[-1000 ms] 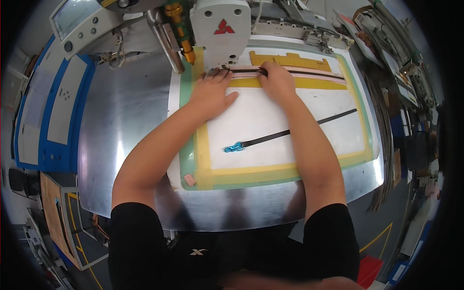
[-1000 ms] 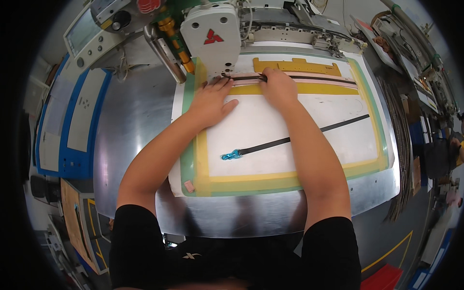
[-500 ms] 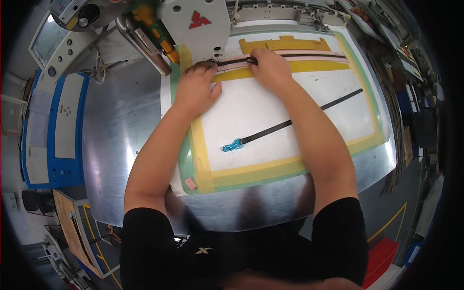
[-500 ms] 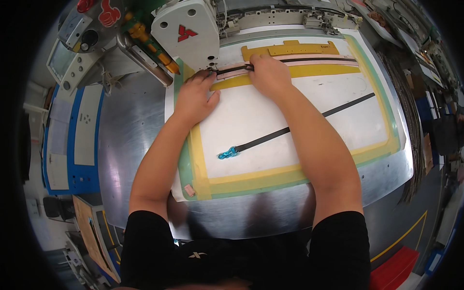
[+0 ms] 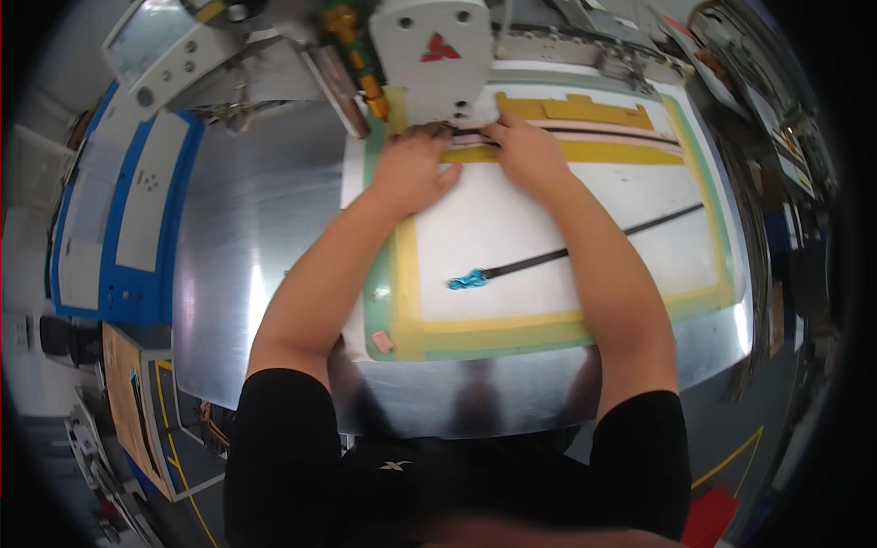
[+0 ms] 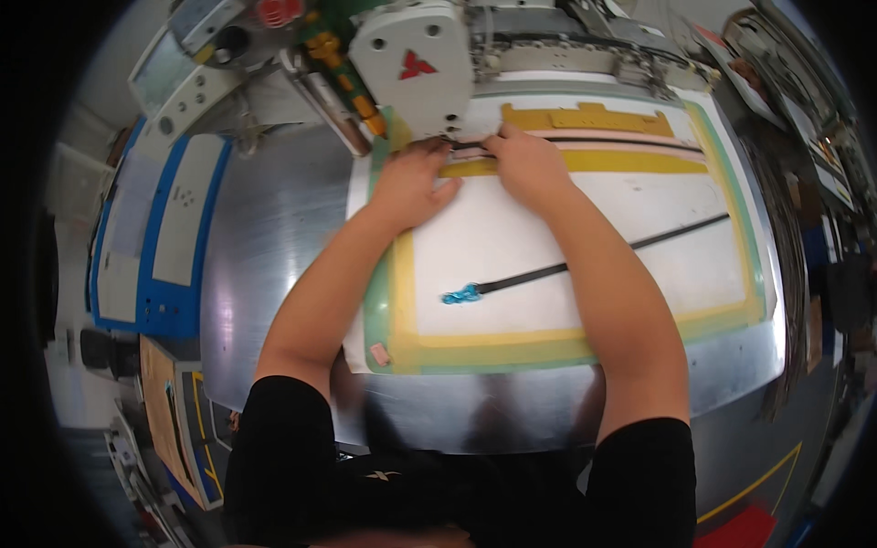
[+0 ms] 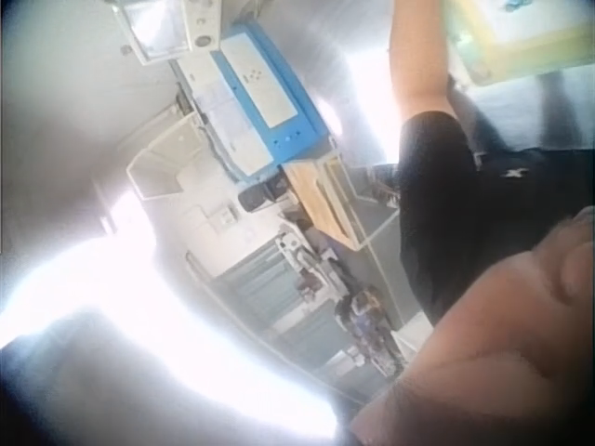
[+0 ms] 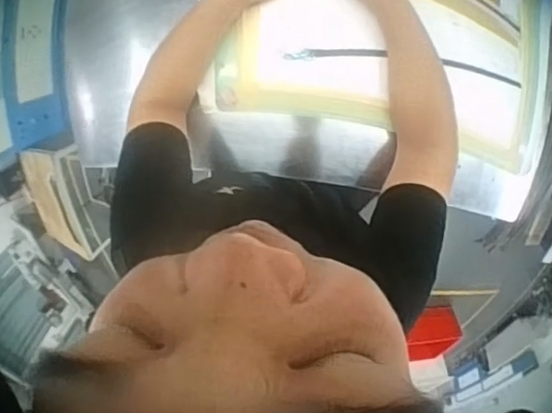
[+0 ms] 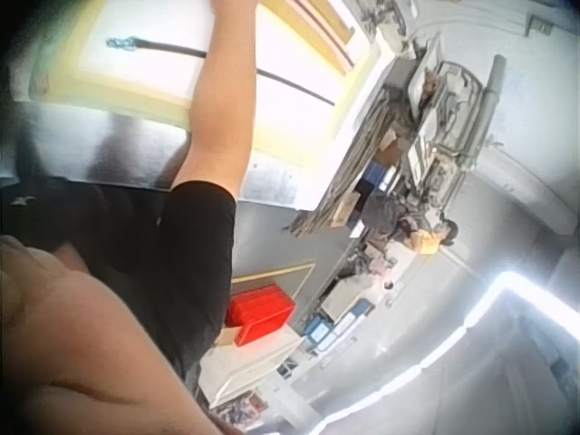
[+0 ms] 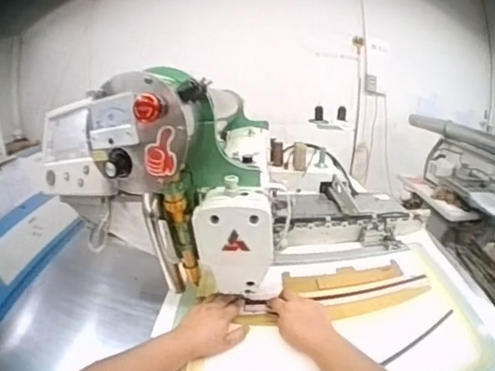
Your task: Using an industrial sewing machine to assemble and finish black leather straps.
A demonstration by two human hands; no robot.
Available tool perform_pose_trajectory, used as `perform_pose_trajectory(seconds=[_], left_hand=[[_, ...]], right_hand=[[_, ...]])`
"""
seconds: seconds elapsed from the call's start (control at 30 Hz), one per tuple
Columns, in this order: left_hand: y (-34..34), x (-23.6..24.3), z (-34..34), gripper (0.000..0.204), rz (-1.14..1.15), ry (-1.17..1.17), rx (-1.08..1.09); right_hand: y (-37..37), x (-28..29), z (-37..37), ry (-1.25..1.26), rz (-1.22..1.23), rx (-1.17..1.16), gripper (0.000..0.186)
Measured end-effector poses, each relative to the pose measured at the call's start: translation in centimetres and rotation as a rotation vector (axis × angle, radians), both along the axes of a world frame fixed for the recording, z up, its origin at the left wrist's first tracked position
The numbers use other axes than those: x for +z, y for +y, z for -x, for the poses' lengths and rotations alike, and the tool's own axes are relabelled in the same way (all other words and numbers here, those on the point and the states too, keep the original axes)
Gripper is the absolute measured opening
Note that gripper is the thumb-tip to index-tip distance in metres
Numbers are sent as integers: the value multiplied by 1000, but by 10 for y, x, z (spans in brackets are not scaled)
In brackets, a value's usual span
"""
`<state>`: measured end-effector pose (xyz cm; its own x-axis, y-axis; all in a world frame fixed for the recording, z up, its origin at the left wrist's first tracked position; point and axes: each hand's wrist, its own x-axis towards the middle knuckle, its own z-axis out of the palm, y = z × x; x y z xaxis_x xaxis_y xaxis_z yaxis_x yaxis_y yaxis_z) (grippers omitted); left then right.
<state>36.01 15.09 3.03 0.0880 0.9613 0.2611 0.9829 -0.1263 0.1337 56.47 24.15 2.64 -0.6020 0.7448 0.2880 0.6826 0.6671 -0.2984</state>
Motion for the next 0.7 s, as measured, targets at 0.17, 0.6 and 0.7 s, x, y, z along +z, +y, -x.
perform_pose_trajectory(seconds=[0.17, 0.6, 0.7], left_hand=[[7, -18, -7, 59, -18, -74, -118], [-2, -14, -7, 64, 50, -95, -68], [-1, -17, -8, 64, 25, -100, -69]], right_hand=[[-2, -3, -14, -8, -14, -10, 31], [-9, 8, -9, -47, -23, 5, 35], [-7, 5, -9, -64, -21, -15, 36]])
